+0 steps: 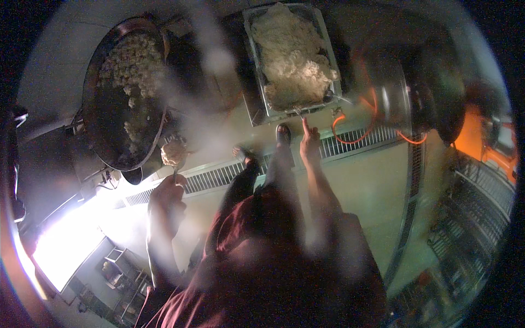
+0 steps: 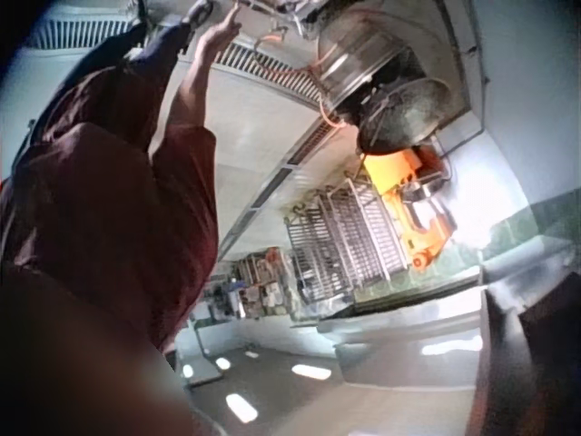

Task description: The person scoops dough from a tray and forms small balls, dropping them into a large pot of hot oil to cook. The person uses two spoons to shape and release the dough into the oil.

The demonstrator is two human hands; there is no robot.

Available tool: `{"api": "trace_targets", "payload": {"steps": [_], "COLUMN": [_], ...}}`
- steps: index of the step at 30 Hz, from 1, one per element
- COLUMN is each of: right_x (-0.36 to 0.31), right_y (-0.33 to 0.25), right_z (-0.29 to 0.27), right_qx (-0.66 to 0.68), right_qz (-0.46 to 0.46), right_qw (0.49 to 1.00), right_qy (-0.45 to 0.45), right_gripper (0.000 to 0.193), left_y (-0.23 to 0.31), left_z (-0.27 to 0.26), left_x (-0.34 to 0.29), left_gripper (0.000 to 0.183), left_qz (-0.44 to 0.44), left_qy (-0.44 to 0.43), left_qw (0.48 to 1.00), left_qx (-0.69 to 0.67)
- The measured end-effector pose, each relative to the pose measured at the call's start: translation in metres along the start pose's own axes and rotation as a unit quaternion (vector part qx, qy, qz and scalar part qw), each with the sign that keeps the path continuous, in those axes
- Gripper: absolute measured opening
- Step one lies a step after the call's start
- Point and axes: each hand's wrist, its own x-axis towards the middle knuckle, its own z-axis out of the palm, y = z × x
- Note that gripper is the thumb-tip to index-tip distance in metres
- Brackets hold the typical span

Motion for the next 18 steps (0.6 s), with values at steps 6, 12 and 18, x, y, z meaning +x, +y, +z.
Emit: {"api": "trace_targets", "payload": {"steps": [6, 12, 18], "right_x": [-0.016, 0.046, 0.034], "right_y": [0.019, 0.076, 0.049], "right_z": [-0.040, -0.036, -0.087], "right_qx": [0.068, 0.357, 0.141], "right_qz": [0.038, 0.160, 0.154], "right_qw": [0.997, 0.911, 0.955], "right_qy": [-0.019, -0.129, -0.212], "right_gripper": [0.062, 0.029, 0.033], "left_y": [-0.007, -0.015, -0.014], "left_z": [0.023, 0.035, 0.044], "left_x": [-0.006, -0.003, -0.017], "left_gripper": [0.024, 0.025, 0.027], "left_qz": [0.039, 0.036, 0.024], "left_qy": [-0.002, -0.001, 0.001], "left_qw": [0.999, 0.999, 0.997], "left_qx": [-0.006, -0.035, -0.069]}}
